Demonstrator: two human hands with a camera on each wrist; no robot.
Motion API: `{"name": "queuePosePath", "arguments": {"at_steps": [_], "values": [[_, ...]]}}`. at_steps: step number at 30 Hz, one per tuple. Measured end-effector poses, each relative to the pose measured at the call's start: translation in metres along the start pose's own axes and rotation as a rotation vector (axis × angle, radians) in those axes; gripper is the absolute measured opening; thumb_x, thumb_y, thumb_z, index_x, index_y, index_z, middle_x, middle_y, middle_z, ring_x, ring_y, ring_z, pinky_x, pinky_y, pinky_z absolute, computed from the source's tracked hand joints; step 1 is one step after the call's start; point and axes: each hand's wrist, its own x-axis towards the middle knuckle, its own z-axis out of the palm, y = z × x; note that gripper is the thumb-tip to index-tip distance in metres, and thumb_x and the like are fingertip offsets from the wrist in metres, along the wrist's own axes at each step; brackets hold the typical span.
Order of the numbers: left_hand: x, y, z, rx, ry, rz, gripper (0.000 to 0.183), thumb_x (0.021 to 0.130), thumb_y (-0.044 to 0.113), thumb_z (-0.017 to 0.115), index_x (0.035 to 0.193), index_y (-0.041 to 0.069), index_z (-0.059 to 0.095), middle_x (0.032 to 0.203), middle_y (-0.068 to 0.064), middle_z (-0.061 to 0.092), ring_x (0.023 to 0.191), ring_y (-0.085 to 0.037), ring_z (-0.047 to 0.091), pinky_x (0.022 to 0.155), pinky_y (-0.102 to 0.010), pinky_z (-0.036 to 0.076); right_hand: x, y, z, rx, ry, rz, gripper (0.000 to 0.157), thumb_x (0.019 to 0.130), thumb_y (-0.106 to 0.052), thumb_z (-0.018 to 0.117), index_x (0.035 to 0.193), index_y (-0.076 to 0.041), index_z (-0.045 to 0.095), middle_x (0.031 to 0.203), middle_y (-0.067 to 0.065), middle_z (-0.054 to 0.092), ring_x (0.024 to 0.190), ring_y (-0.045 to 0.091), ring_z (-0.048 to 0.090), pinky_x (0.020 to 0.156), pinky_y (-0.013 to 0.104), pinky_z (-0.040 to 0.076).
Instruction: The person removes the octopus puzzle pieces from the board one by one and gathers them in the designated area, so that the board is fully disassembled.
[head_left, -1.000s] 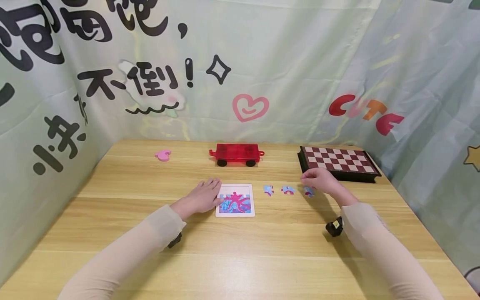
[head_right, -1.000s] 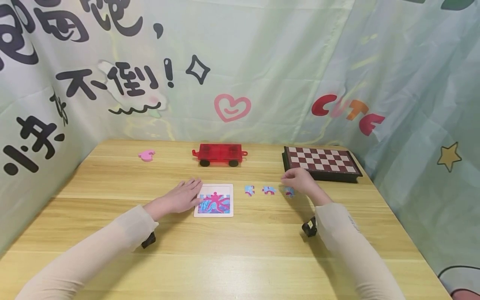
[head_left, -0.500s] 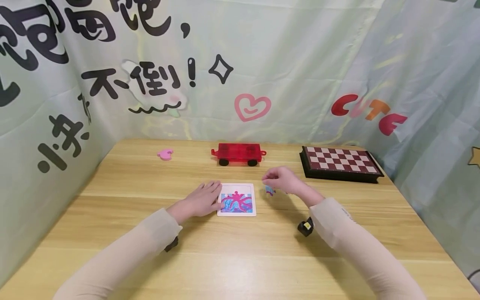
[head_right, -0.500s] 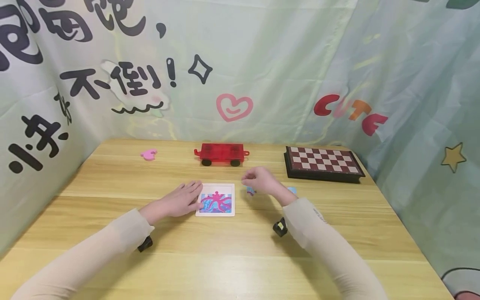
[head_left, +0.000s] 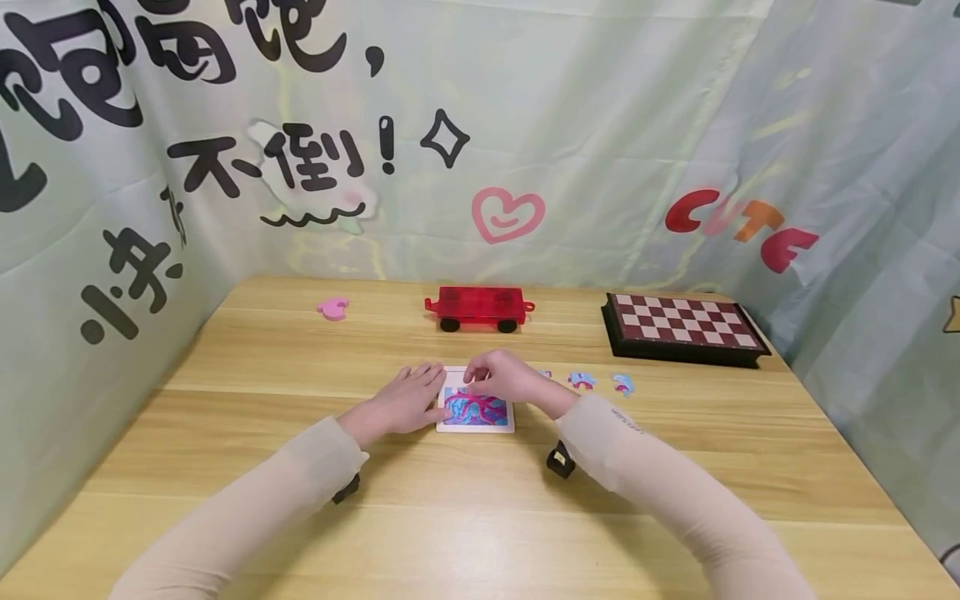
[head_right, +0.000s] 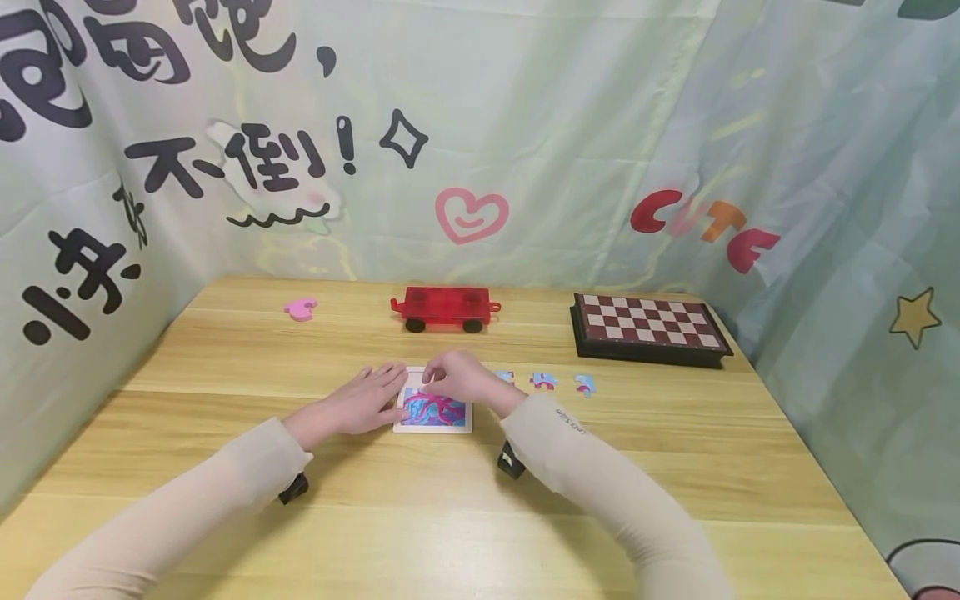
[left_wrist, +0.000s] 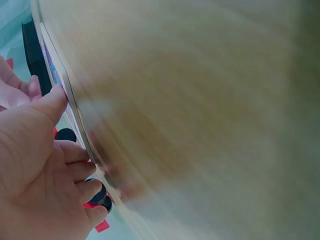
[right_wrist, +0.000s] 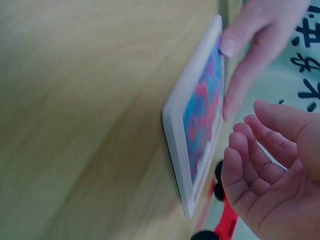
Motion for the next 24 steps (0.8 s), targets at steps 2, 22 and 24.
{"name": "queuePosePath", "arguments": {"at_steps": [2,22,24], "values": [[0.0,0.0,0.0,0.01,0.006,0.004,0.071,0.093,0.044,0.049,0.143,-0.002,0.026,0.149,-0.015,0.02,0.137,-0.031,0.014,0.108,-0.049,0.01,0.004,-0.003,0.005,-0.002,-0.021,0.011,0.008,0.084,-0.01,0.068,0.09,-0.005,0.067,0.072,-0.003,0.06,0.065,0.01,0.051,0.061,0.021,0.044],[0.0,0.0,-0.001,0.007,-0.013,0.001,0.072,0.093,0.043,0.049,0.143,-0.002,0.025,0.15,-0.015,0.019,0.137,-0.031,0.013,0.108,-0.05,0.01,0.01,-0.006,0.016,-0.051,-0.046,0.133,0.011,0.082,-0.008,0.07,0.089,-0.006,0.063,0.071,-0.001,0.054,0.065,0.012,0.048,0.061,0.023,0.041],[0.0,0.0,-0.001,0.004,-0.015,0.002,0.072,0.093,0.043,0.049,0.143,-0.002,0.025,0.149,-0.015,0.019,0.137,-0.031,0.012,0.108,-0.05,0.009,0.01,-0.006,0.016,-0.021,-0.022,0.123,0.009,0.082,-0.006,0.069,0.087,-0.005,0.062,0.07,-0.001,0.054,0.065,0.012,0.048,0.061,0.023,0.041]]}}
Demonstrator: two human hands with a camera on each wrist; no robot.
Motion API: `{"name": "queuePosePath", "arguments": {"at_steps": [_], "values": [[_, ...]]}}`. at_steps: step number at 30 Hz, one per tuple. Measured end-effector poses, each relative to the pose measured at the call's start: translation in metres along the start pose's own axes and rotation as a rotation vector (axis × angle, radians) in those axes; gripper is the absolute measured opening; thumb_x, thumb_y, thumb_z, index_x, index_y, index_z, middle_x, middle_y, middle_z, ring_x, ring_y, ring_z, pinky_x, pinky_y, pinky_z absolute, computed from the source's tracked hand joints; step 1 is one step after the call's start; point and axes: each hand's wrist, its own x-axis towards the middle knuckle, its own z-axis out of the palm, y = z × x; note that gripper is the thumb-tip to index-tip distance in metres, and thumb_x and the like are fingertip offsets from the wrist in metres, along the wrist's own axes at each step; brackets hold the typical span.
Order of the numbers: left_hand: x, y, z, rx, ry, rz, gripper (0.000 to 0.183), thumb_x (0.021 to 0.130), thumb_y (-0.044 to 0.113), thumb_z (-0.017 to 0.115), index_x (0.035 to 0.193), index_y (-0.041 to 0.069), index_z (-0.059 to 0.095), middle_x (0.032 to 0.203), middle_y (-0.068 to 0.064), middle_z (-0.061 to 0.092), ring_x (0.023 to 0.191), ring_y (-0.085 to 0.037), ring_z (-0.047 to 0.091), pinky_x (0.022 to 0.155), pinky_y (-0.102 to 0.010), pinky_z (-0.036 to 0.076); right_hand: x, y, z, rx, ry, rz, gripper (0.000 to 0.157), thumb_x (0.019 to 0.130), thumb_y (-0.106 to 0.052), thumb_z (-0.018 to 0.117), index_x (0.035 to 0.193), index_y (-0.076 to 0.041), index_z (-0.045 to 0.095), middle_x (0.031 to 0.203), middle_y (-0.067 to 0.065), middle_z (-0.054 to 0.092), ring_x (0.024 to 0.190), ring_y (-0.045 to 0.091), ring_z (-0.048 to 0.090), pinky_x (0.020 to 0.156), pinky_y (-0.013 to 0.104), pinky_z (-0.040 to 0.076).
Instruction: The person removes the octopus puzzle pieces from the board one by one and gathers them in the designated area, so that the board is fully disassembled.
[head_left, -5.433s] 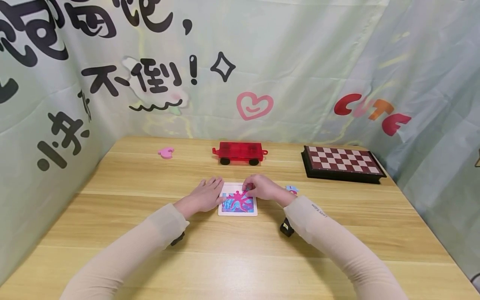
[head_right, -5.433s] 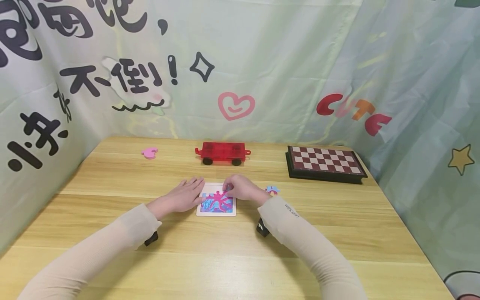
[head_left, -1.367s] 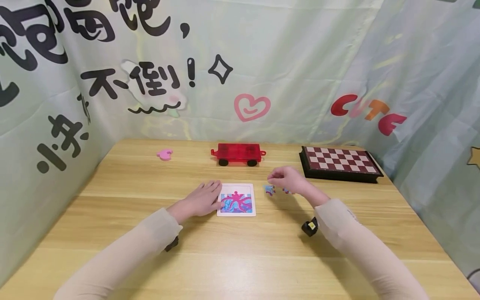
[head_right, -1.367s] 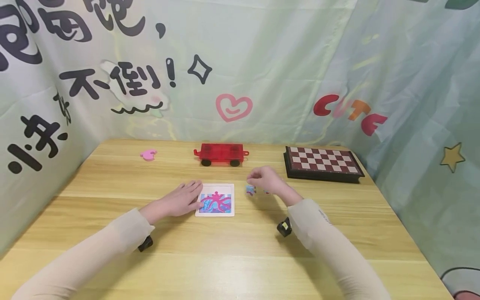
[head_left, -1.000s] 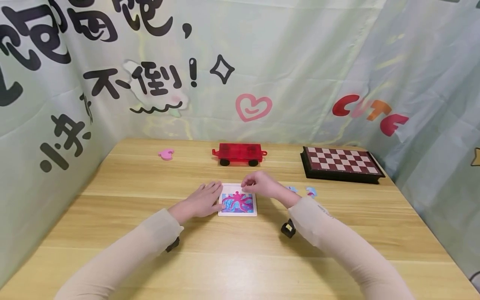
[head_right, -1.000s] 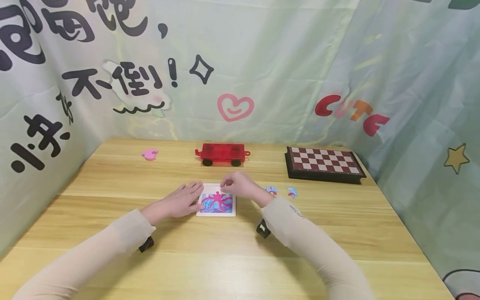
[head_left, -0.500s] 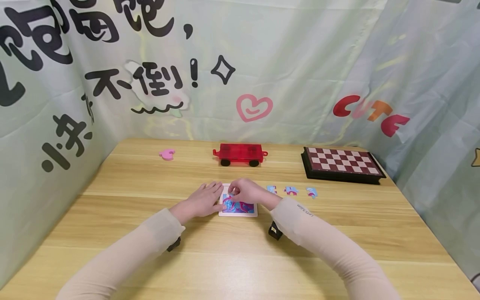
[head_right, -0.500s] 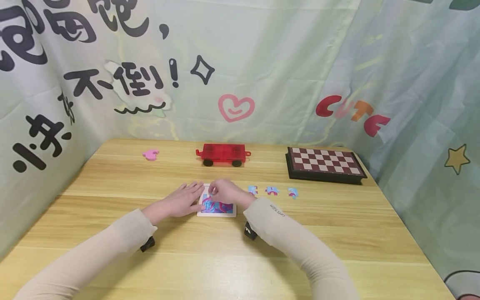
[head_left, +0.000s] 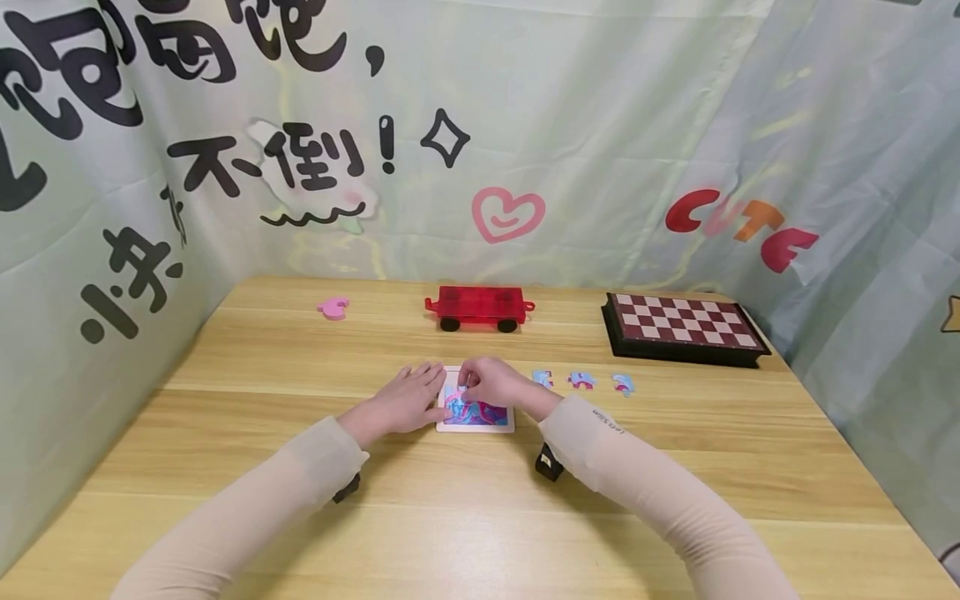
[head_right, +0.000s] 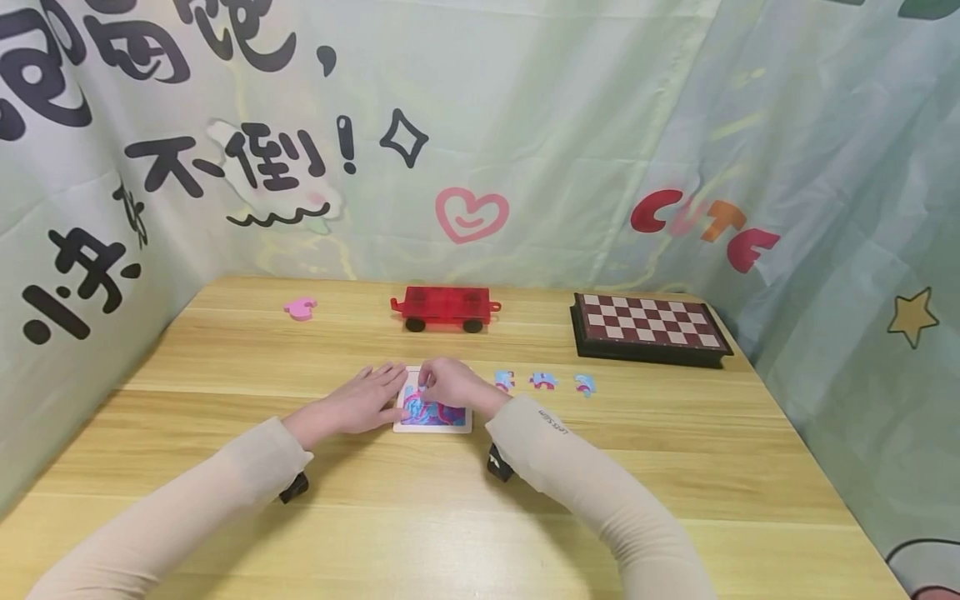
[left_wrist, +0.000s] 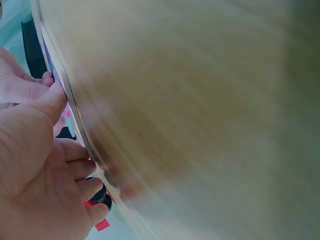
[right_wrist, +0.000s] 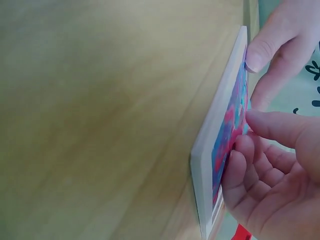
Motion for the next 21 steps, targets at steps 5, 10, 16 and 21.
{"name": "queuePosePath", "arguments": {"at_steps": [5,10,16,21], "values": [[0.0003,0.0003,-0.0006,-0.005,0.004,0.007,0.071,0.094,0.043,0.049,0.142,-0.004,0.025,0.149,-0.017,0.019,0.136,-0.032,0.013,0.108,-0.05,0.01,-0.0004,0.0009,-0.0001,0.056,0.027,-0.032,0.005,0.083,-0.003,0.067,0.081,-0.005,0.063,0.071,-0.002,0.058,0.067,0.01,0.051,0.064,0.022,0.044],[0.0008,0.0002,-0.001,-0.001,0.007,0.008,0.07,0.094,0.041,0.049,0.142,-0.004,0.026,0.149,-0.017,0.02,0.136,-0.033,0.014,0.108,-0.05,0.01,0.0007,0.0003,0.0004,0.02,0.025,-0.005,0.007,0.084,-0.006,0.067,0.091,-0.004,0.066,0.074,-0.001,0.059,0.068,0.01,0.052,0.065,0.023,0.045],[0.0001,0.0018,-0.0017,-0.005,0.009,0.006,0.071,0.094,0.041,0.049,0.142,-0.004,0.026,0.149,-0.017,0.02,0.136,-0.033,0.014,0.107,-0.05,0.01,0.0021,0.0016,0.0024,-0.014,0.028,0.026,0.004,0.084,-0.008,0.067,0.087,-0.005,0.067,0.074,-0.002,0.06,0.068,0.01,0.052,0.066,0.024,0.045],[-0.0007,0.0032,-0.0032,-0.003,0.004,-0.003,0.072,0.093,0.043,0.049,0.143,-0.003,0.026,0.149,-0.016,0.02,0.136,-0.032,0.014,0.108,-0.05,0.01,0.0015,0.0041,0.0008,0.078,0.032,0.03,0.003,0.087,-0.006,0.063,0.084,-0.006,0.064,0.07,0.001,0.059,0.061,0.011,0.05,0.056,0.022,0.043]]}}
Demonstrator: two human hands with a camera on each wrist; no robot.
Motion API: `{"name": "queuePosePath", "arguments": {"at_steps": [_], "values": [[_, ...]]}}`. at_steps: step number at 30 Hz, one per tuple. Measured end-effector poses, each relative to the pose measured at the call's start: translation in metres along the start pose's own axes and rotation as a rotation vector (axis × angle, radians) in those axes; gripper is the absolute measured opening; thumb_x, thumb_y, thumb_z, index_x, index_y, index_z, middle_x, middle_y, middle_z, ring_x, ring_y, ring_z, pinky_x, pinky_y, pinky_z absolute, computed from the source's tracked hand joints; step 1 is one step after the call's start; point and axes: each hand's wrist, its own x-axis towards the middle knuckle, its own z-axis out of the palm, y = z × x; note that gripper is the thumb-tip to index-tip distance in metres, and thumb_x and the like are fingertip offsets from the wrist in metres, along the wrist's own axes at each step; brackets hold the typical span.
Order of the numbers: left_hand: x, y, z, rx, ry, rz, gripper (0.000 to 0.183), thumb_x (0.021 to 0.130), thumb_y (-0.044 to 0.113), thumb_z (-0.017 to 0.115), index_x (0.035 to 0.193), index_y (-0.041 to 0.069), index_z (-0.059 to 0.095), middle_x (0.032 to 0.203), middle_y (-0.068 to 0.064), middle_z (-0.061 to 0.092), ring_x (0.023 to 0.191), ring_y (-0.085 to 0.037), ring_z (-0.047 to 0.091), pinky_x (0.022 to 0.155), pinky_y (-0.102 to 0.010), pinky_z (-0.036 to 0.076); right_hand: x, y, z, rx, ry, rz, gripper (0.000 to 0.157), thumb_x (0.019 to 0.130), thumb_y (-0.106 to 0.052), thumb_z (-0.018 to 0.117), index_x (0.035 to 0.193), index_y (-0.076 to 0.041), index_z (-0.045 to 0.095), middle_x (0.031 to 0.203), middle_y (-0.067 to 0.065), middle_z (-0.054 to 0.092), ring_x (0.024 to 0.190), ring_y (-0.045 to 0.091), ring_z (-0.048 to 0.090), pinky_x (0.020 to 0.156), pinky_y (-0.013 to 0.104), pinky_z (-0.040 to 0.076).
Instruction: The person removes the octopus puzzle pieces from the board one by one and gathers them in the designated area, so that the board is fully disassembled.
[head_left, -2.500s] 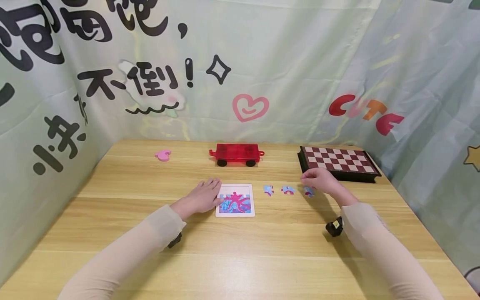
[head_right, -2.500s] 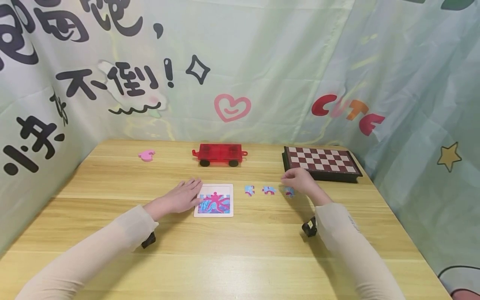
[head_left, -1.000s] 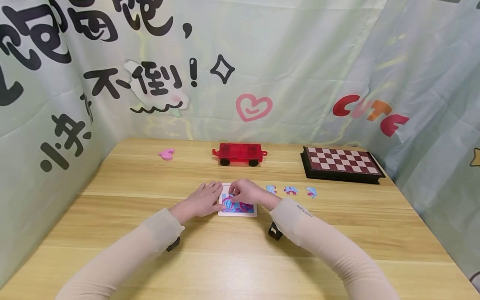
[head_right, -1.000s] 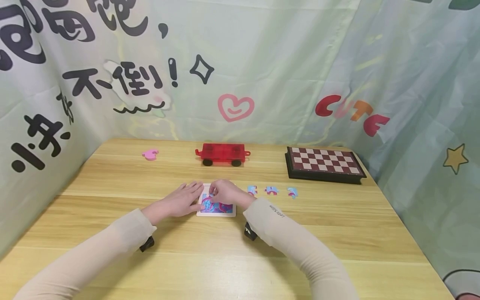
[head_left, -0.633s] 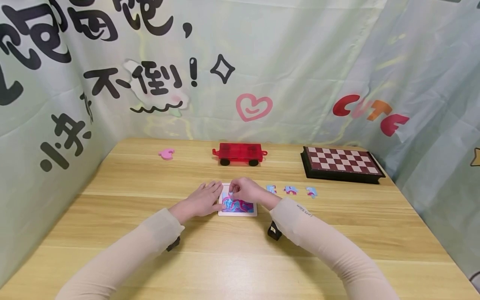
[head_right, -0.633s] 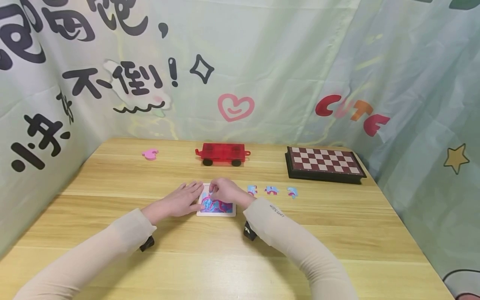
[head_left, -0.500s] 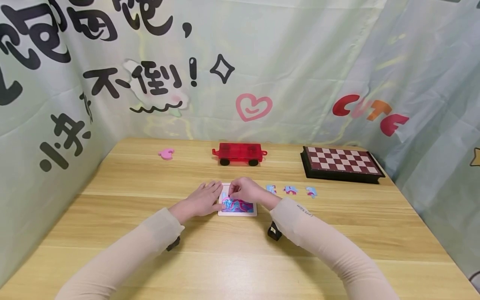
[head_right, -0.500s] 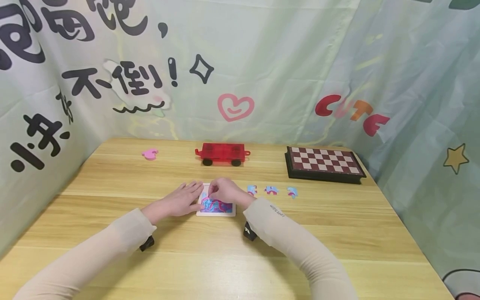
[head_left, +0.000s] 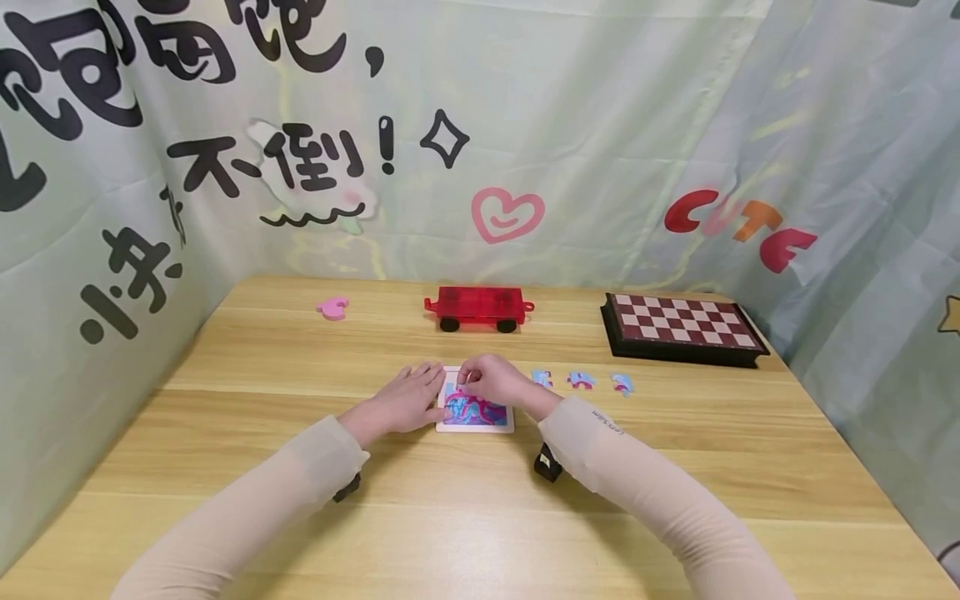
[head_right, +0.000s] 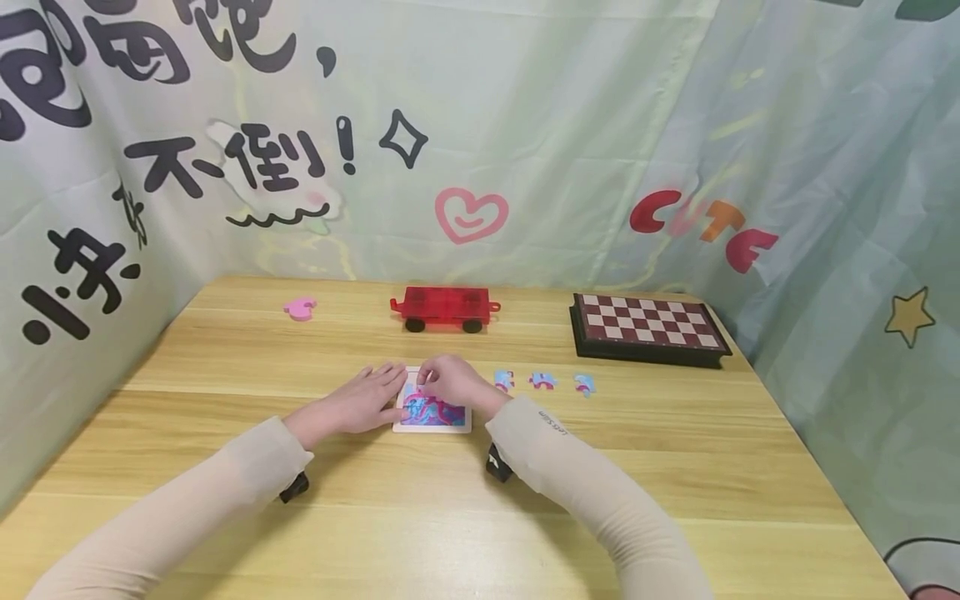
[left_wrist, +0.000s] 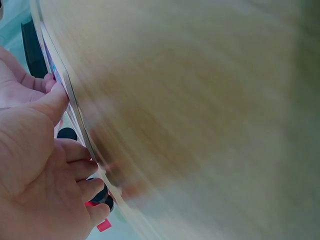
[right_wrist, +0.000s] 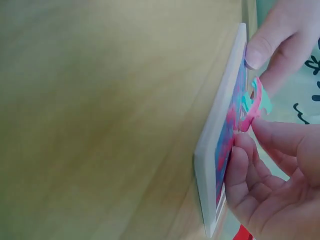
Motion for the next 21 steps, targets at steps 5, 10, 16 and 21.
{"name": "queuePosePath", "arguments": {"at_steps": [5,10,16,21], "values": [[0.0,0.0,0.0,-0.006,-0.003,0.004,0.071,0.093,0.043,0.049,0.142,-0.004,0.026,0.149,-0.017,0.02,0.136,-0.032,0.013,0.108,-0.05,0.01,-0.003,0.001,-0.004,0.167,-0.024,0.043,0.005,0.089,-0.004,0.06,0.084,-0.003,0.063,0.071,0.006,0.06,0.058,0.013,0.051,0.053,0.022,0.045],[0.0,0.0,0.0,-0.005,-0.01,0.002,0.072,0.093,0.043,0.049,0.143,-0.003,0.025,0.149,-0.016,0.019,0.137,-0.032,0.013,0.108,-0.049,0.009,-0.007,0.006,-0.009,0.299,-0.031,0.078,0.006,0.089,-0.005,0.06,0.088,-0.001,0.064,0.072,0.007,0.06,0.06,0.015,0.055,0.057,0.026,0.05],[0.001,0.0,0.001,-0.004,-0.01,-0.001,0.072,0.093,0.042,0.049,0.143,-0.003,0.025,0.15,-0.016,0.018,0.137,-0.031,0.012,0.108,-0.049,0.009,-0.02,0.018,-0.025,0.318,-0.011,0.105,0.007,0.088,-0.006,0.061,0.086,0.0,0.064,0.071,0.006,0.059,0.062,0.016,0.054,0.059,0.029,0.049],[0.0,0.0,0.001,-0.003,-0.009,-0.007,0.072,0.093,0.043,0.049,0.143,-0.003,0.024,0.15,-0.015,0.018,0.137,-0.03,0.012,0.108,-0.048,0.009,-0.036,0.034,-0.042,0.274,0.005,0.105,0.008,0.088,-0.006,0.061,0.083,0.0,0.064,0.066,0.005,0.057,0.059,0.014,0.048,0.057,0.026,0.042]]}}
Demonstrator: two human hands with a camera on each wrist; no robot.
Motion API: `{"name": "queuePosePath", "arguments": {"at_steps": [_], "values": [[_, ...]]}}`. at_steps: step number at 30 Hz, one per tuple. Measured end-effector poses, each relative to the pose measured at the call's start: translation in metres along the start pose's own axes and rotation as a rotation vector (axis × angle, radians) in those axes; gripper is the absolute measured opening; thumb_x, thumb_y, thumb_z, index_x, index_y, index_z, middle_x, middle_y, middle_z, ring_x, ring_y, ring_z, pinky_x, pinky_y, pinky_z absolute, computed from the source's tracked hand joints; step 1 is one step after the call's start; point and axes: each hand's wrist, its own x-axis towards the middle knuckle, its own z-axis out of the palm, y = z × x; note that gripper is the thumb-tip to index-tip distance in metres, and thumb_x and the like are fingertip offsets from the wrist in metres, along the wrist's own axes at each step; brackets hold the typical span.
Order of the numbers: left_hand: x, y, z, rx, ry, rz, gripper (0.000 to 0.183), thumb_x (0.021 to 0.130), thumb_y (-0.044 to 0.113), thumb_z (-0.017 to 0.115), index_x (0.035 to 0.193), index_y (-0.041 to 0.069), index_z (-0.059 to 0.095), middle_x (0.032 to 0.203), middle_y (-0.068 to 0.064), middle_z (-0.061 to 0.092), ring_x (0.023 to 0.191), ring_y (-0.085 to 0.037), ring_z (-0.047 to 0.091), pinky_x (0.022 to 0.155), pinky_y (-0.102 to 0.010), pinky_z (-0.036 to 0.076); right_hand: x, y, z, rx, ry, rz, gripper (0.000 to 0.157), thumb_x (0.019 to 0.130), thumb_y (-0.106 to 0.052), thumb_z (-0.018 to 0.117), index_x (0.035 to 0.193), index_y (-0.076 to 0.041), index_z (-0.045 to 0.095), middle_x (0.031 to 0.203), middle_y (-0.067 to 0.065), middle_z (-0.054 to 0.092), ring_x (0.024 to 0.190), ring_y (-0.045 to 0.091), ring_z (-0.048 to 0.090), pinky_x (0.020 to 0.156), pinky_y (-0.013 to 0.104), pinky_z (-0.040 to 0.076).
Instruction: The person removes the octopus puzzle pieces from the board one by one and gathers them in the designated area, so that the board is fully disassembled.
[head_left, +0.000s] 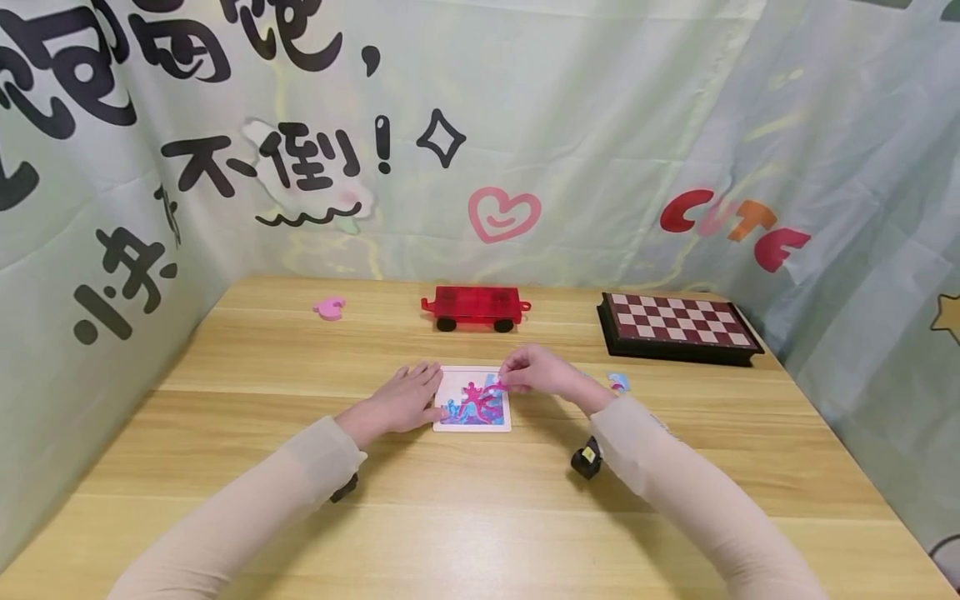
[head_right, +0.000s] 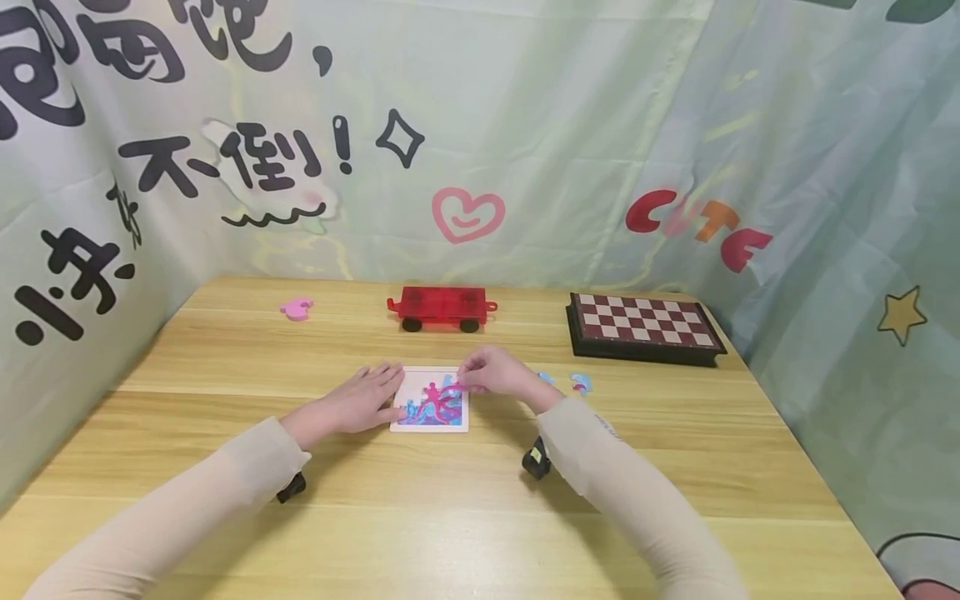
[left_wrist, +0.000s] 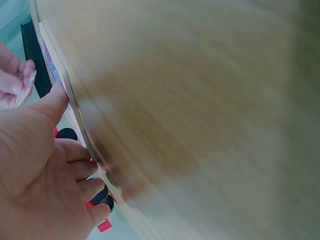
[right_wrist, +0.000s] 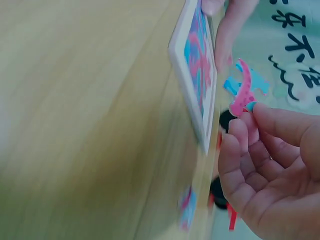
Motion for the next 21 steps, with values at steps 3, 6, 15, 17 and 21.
{"name": "queuePosePath", "arguments": {"at_steps": [3,6,15,17,21], "values": [[-0.001,0.0,0.0,-0.001,0.004,0.005,0.072,0.093,0.043,0.05,0.143,-0.004,0.025,0.149,-0.016,0.019,0.137,-0.031,0.012,0.108,-0.048,0.009,-0.01,0.009,-0.01,-0.037,0.003,-0.008,0.01,0.089,-0.006,0.06,0.082,0.0,0.064,0.065,0.004,0.055,0.058,0.013,0.046,0.055,0.025,0.041],[-0.001,0.0,0.0,0.001,0.003,0.007,0.072,0.093,0.043,0.049,0.143,-0.004,0.025,0.149,-0.016,0.018,0.137,-0.031,0.012,0.108,-0.049,0.009,-0.019,0.019,-0.019,-0.063,0.002,-0.001,0.01,0.089,-0.005,0.059,0.082,0.0,0.064,0.064,0.002,0.055,0.057,0.012,0.046,0.055,0.025,0.041],[-0.002,0.0,0.0,0.006,0.007,0.014,0.072,0.093,0.042,0.05,0.142,-0.005,0.026,0.149,-0.017,0.02,0.136,-0.032,0.013,0.108,-0.049,0.01,-0.037,0.04,-0.028,-0.117,-0.013,0.039,0.012,0.088,-0.003,0.06,0.078,0.0,0.066,0.063,0.001,0.058,0.056,0.011,0.048,0.054,0.025,0.043],[-0.002,0.0,0.0,0.01,0.007,0.017,0.072,0.093,0.042,0.05,0.142,-0.005,0.026,0.149,-0.018,0.02,0.136,-0.032,0.014,0.108,-0.05,0.01,-0.039,0.042,-0.027,-0.121,-0.01,0.057,0.012,0.088,-0.004,0.06,0.078,0.0,0.067,0.064,0.002,0.059,0.056,0.011,0.049,0.053,0.025,0.043],[-0.001,0.0,0.0,0.009,0.001,0.012,0.072,0.093,0.042,0.05,0.142,-0.005,0.025,0.149,-0.017,0.019,0.137,-0.032,0.013,0.108,-0.049,0.009,-0.04,0.044,-0.026,-0.157,-0.006,0.06,0.014,0.088,-0.004,0.06,0.077,-0.002,0.067,0.064,0.001,0.06,0.055,0.01,0.048,0.052,0.023,0.042]]}}
